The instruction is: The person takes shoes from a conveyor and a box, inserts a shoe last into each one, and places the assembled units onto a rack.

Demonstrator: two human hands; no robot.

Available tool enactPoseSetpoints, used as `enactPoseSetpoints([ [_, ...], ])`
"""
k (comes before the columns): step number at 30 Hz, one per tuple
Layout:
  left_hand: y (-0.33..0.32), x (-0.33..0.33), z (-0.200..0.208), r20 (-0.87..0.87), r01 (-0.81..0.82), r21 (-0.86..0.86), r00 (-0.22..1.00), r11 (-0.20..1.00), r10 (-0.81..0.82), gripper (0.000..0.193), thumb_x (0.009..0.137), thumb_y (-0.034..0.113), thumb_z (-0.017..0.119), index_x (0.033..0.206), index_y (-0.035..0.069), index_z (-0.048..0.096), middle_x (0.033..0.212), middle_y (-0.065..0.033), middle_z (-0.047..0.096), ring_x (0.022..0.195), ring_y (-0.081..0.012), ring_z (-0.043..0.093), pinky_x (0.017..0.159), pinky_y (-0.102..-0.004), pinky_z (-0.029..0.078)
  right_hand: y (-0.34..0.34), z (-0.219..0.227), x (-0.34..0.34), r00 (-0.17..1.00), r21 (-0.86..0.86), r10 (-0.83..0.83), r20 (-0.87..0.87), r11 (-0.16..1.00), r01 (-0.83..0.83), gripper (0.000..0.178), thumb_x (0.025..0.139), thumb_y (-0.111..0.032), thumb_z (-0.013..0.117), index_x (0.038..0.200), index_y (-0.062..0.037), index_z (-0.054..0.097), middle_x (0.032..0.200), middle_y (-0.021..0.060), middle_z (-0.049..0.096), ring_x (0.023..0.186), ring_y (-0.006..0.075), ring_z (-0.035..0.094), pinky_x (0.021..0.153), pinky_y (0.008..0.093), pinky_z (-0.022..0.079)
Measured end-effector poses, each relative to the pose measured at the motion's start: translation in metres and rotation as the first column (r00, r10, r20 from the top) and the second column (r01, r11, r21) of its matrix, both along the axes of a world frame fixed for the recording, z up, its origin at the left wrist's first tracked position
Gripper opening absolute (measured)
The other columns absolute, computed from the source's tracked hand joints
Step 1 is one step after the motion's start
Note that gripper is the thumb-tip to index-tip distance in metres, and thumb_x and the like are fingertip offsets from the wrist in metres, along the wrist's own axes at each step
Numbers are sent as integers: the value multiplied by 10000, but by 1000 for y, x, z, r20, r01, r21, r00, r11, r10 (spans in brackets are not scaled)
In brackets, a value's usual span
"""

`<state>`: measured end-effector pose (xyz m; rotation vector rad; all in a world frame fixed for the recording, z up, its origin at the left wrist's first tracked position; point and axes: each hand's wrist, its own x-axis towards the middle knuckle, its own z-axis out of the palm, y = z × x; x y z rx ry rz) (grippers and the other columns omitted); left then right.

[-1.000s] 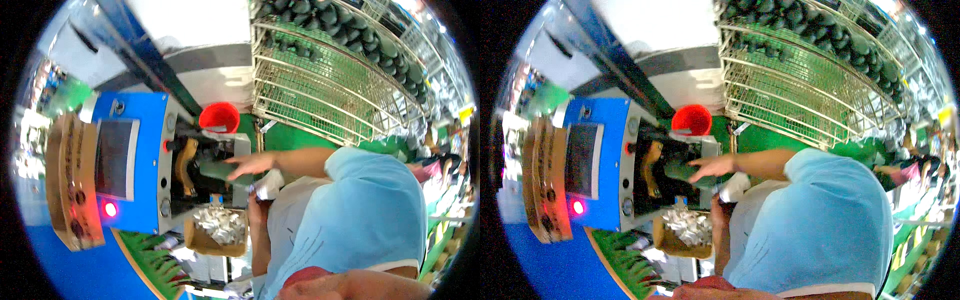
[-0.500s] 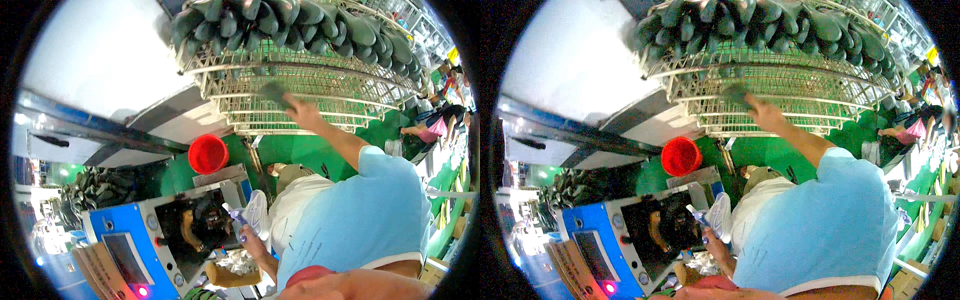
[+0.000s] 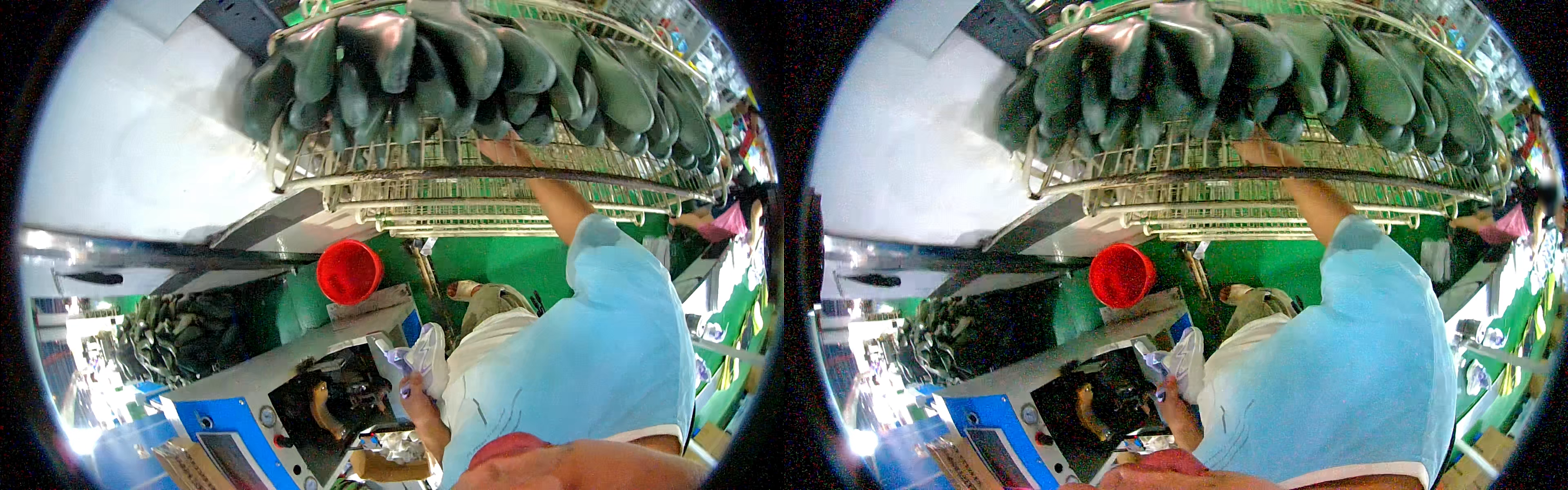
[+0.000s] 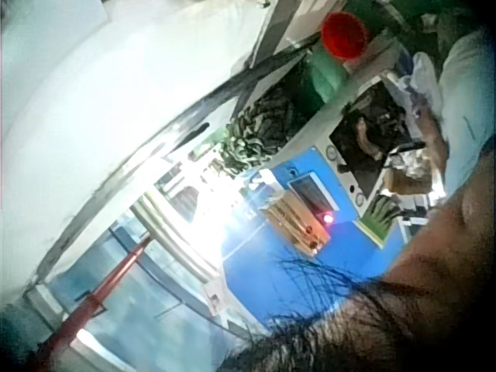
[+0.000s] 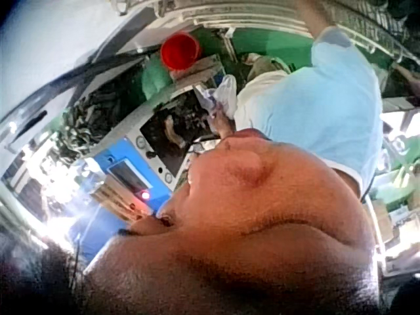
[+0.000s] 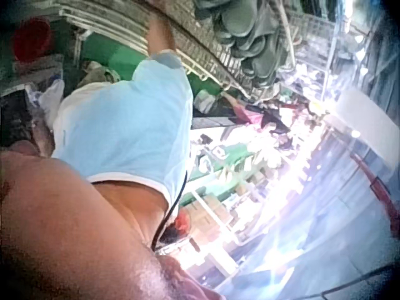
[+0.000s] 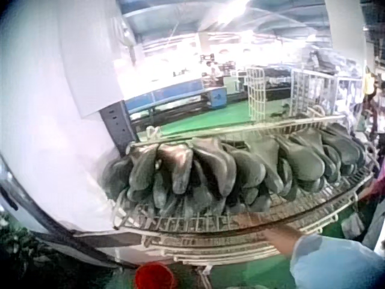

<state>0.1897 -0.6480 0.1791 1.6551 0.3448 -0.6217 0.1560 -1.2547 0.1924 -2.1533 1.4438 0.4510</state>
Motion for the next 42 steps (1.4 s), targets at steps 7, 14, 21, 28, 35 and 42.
enactPoseSetpoints([
  [7, 79, -20, 30, -146, -327, -187, 942, 926, 303, 348, 862, 168, 782, 1152, 35, 643, 982, -21, 637, 889, -160, 581, 811, -312, 486, 86, 45, 35, 989, 11, 67, -131, 998, -67, 678, 1064, -505, 392, 1455, 44, 460, 1347, 220, 537, 1230, 303, 510, 988, 420, 438],
  [14, 275, -105, 84, 136, -716, -538, 447, 444, 884, 422, 947, 357, 645, 1230, 44, 624, 1113, -65, 675, 1005, -226, 632, 919, -380, 502, 317, 28, 67, 410, -196, 410, 815, 860, -471, 373, 956, -156, 681, 1294, 0, 650, 1245, 190, 691, 1101, 290, 693, 951, 398, 540],
  [21, 437, -169, -33, 677, -826, 404, 559, 392, 479, 293, 831, 203, 797, 789, -21, 614, 875, -134, 627, 1016, -261, 593, 961, -417, 453, 522, 91, 127, -356, -686, 699, 620, 262, -679, 277, 932, -49, 676, 1203, -5, 703, 1169, 148, 727, 1071, 276, 705, 916, 382, 566],
  [28, 421, -211, -162, 404, -437, 670, 893, 601, 199, 381, 801, 319, 801, 953, -17, 705, 901, -182, 701, 958, -379, 690, 865, -478, 532, 747, 156, 183, -748, -875, 469, 470, 361, -323, 399, 905, -8, 640, 1301, 45, 621, 1414, 197, 582, 1323, 364, 546, 1118, 458, 429],
  [35, 534, -72, -31, -12, -682, 195, 717, 705, 697, 432, 944, 369, 659, 1018, -57, 655, 823, -139, 700, 602, -212, 674, 527, -333, 548, 814, 111, 220, -515, -942, 796, 317, 326, -75, 408, 999, -232, 415, 1273, -51, 658, 1407, 135, 610, 1330, 317, 524, 1114, 492, 290],
  [42, 657, 111, -200, -70, -712, 279, 654, 645, 753, 993, 847, 572, 738, 1473, -14, 238, 1098, -305, 579, 815, -300, 657, 694, -416, 562, 820, 97, 217, -530, -953, 812, 243, 301, 24, 400, 986, -279, 390, 1204, -54, 638, 1355, 146, 617, 1286, 341, 530, 1097, 523, 315],
])
